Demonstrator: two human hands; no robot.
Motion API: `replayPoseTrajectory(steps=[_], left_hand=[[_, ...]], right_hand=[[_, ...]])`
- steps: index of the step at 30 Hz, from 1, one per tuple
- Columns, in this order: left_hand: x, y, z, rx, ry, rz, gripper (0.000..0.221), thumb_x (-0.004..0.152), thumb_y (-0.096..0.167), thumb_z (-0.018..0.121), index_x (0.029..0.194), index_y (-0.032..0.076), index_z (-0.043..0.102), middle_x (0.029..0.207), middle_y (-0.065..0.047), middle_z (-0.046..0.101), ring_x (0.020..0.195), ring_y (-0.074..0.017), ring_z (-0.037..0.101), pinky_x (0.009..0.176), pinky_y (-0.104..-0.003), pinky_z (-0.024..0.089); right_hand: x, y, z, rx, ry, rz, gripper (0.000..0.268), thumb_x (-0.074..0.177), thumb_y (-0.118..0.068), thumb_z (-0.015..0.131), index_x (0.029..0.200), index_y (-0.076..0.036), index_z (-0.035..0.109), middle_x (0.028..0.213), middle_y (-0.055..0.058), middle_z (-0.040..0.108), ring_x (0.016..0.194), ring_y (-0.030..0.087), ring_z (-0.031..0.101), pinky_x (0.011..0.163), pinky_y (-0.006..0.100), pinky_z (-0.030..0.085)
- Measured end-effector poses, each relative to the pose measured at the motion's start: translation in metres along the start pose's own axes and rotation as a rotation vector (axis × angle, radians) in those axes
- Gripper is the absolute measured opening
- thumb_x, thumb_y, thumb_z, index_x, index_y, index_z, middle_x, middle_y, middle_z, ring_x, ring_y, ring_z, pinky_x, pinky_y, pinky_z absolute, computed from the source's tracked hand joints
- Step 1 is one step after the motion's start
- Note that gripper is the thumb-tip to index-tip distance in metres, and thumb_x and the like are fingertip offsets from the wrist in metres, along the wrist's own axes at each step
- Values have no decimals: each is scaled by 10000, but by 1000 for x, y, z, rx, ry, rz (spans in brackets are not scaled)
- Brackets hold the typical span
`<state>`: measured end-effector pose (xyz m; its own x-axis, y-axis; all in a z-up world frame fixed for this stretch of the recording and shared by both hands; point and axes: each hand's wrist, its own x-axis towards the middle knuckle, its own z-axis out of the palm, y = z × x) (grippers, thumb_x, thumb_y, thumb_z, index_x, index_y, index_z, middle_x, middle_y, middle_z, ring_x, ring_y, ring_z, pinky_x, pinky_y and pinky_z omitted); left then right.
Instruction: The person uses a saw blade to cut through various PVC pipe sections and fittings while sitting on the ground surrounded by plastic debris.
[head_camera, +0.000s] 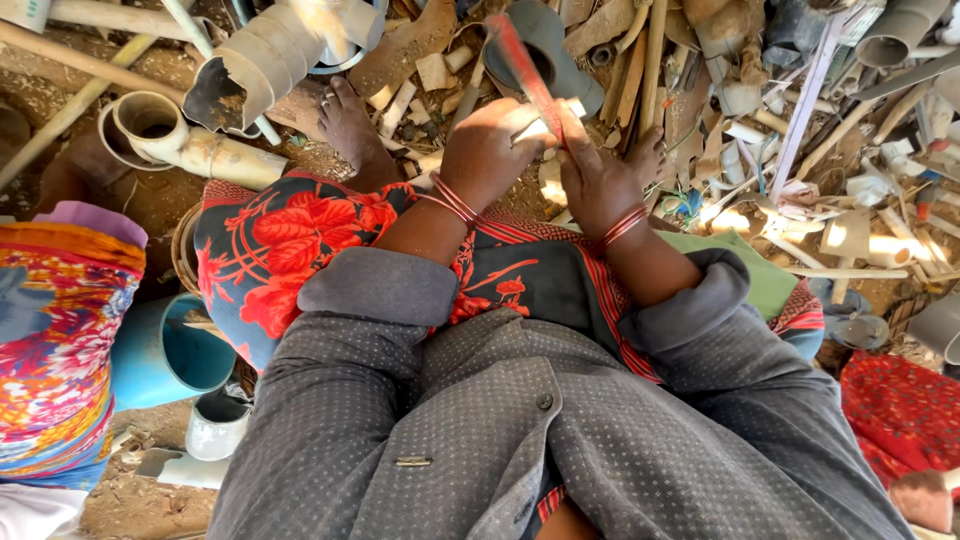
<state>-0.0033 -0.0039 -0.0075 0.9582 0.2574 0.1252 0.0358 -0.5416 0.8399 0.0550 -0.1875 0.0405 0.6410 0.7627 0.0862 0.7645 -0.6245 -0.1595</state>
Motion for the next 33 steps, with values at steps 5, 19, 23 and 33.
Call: replayPoseTrajectory(steps=[5, 19, 23, 33], left_hand=[[1, 10, -7, -63, 53, 69, 283, 914, 333, 763, 1176, 226, 756, 971, -62, 702, 900, -287, 688, 791, -416, 555], [0, 1, -1, 74, 22, 226, 240, 992, 269, 645, 1208, 321, 734, 953, -10, 709, 928, -258, 683, 836, -399, 551], [17, -23, -2, 389, 36, 91, 237, 1011, 190, 632, 1208, 266, 738, 909, -41, 714, 850, -286, 689, 772, -452, 533], [28, -39, -45, 330, 322, 35, 422, 1009, 351, 690, 1361, 125, 632, 1194, -146, 709, 1021, -379, 706, 924, -499, 505]], right_hand=[[8, 25, -5, 503, 18, 403, 128, 1057, -172, 612, 1169, -119, 579, 826, 54, 666, 648, 158, 635, 617, 433, 528], [13, 31, -27, 1364, -196, 625, 182, 1031, -112, 650, 1169, -12, 585, 884, 65, 647, 626, 135, 613, 553, 272, 512], [11, 35, -41, 1351, -56, 662, 202, 1016, -114, 654, 1174, -13, 582, 895, 64, 665, 640, 129, 606, 567, 268, 519], [7, 99, -77, 1359, 300, 670, 244, 1036, -143, 700, 1106, 19, 532, 898, 129, 684, 643, 170, 612, 574, 293, 506]])
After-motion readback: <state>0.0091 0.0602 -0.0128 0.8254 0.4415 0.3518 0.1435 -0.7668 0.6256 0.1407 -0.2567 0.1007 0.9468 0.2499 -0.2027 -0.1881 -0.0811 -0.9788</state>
